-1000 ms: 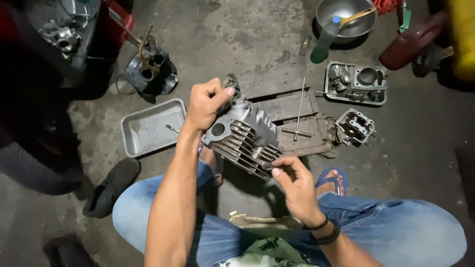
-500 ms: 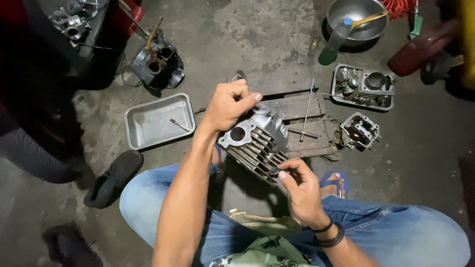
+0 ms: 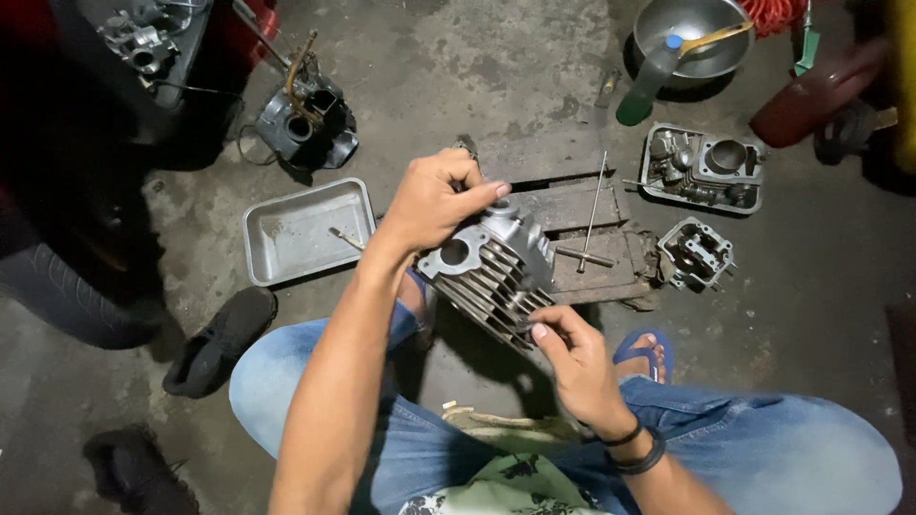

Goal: Cleaning and inspecting a motorcycle cylinder head using a thin metal tool to clear passages

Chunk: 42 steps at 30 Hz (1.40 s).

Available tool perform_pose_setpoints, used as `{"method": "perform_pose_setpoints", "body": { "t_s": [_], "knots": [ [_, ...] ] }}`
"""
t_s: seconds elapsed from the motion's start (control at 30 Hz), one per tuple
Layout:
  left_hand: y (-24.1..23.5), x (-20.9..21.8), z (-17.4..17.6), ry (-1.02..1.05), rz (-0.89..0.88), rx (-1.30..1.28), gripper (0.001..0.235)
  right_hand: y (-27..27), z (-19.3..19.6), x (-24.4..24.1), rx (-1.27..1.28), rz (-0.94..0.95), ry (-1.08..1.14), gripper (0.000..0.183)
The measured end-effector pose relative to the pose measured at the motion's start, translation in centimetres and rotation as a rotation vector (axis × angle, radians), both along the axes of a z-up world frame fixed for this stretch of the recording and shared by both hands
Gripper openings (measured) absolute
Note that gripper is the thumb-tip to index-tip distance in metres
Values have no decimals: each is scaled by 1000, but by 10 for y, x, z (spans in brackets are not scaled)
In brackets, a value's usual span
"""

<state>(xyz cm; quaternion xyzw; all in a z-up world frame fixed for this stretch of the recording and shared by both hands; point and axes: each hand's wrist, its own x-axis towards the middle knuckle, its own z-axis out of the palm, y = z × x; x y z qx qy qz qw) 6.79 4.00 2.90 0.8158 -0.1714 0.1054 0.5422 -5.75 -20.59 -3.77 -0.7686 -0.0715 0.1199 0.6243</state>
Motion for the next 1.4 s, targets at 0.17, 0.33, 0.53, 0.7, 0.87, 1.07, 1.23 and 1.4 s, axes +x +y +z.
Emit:
{"method": "perform_pose_setpoints", "body": {
  "t_s": [0.17,0.33,0.53,0.7,0.87,1.07,1.23,1.4],
  "knots": [
    [17,-1,16,63,101,231,19,16,12,9,19,-52,-31,19],
    [17,-18,21,370,128,237,54,29,21,16,-9,-93,-96,17],
    [20,-8,-3,410,265,316,45,30,28,19,-1,-89,-132,16],
    [22,-16,-5,261,262,250,24,14,14,13,39,-134,-148,18],
    [27,-24,1,146,189,215,21,-12,23,24,-125,-243,-214,18],
    [41,-29,2,76,105,178,21,-4,33,19,-253,-184,-264,19],
    [59,-30,-7,49,91,120,20,7,33,17,-303,-78,-404,18],
    [65,-41,-9,5,93,71,23,27,29,11,-134,-64,-411,15]
  ]
}}
